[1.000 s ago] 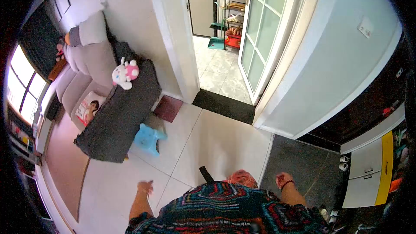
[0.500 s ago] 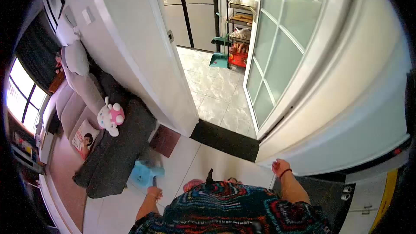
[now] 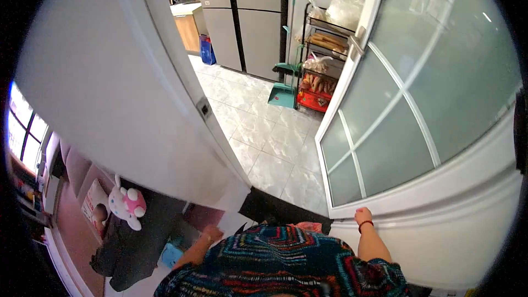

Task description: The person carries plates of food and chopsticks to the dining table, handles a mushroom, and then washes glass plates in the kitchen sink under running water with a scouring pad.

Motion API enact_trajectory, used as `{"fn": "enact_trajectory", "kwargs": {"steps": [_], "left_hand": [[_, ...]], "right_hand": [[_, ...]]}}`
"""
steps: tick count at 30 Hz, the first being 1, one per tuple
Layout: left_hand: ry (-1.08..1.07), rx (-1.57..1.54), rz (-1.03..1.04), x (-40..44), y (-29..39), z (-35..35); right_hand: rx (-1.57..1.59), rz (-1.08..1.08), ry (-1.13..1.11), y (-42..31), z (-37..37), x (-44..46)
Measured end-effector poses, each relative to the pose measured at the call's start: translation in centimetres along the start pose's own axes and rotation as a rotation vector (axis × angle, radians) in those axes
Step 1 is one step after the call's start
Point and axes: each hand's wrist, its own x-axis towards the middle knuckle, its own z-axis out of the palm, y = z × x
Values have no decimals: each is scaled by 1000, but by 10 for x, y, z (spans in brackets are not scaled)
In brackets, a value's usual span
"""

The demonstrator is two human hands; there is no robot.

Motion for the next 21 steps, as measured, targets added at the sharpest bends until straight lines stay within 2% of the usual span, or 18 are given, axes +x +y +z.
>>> {"fn": "enact_trajectory", "kwargs": {"steps": [1,2,3,4,5,6,7,8,9,10,11,12,14,15,18,21], "left_hand": [[3,76,87,36,-11,-71],[85,153,112,29,-2,-173],[122,-191,-57,55,-9,-216],[138,113,135,89,-20,-242],[172,36,134,102,-20,-290],[207,-41,133,116,-18,-334],[234,-211,26,143,-19,-357],[261,-385,-88,168,-20,-375],[268,-399,-109,197,-24,-385],[271,-330,-5,228,-32,-394],[281,-263,94,254,-39,-409],[297,-281,68,272,-46,-422],[130,-154,85,298,-60,-444],[157,-505,-157,307,-66,-457],[146,-604,-291,332,-102,-493],[151,-676,-422,357,-139,-504]], "right_hand": [[-226,-61,-9,-12,-4,11],[-231,-73,-19,-21,1,27],[-157,22,-63,-24,4,41],[-85,117,-106,-28,9,58],[-90,105,-114,-39,12,76],[-312,44,-205,-47,11,92],[-536,-22,-289,-54,7,111],[-437,75,-257,-116,-14,104],[-468,141,-339,-92,1,146],[-554,115,-351,-128,-8,159],[-619,98,-417,-131,-3,188],[-681,77,-482,-135,2,217],[-744,19,-577,-168,2,271],[-740,-3,-613,-191,1,295],[-651,-40,-669,-272,-1,367],[-427,-5,-704,-366,4,417]]}}
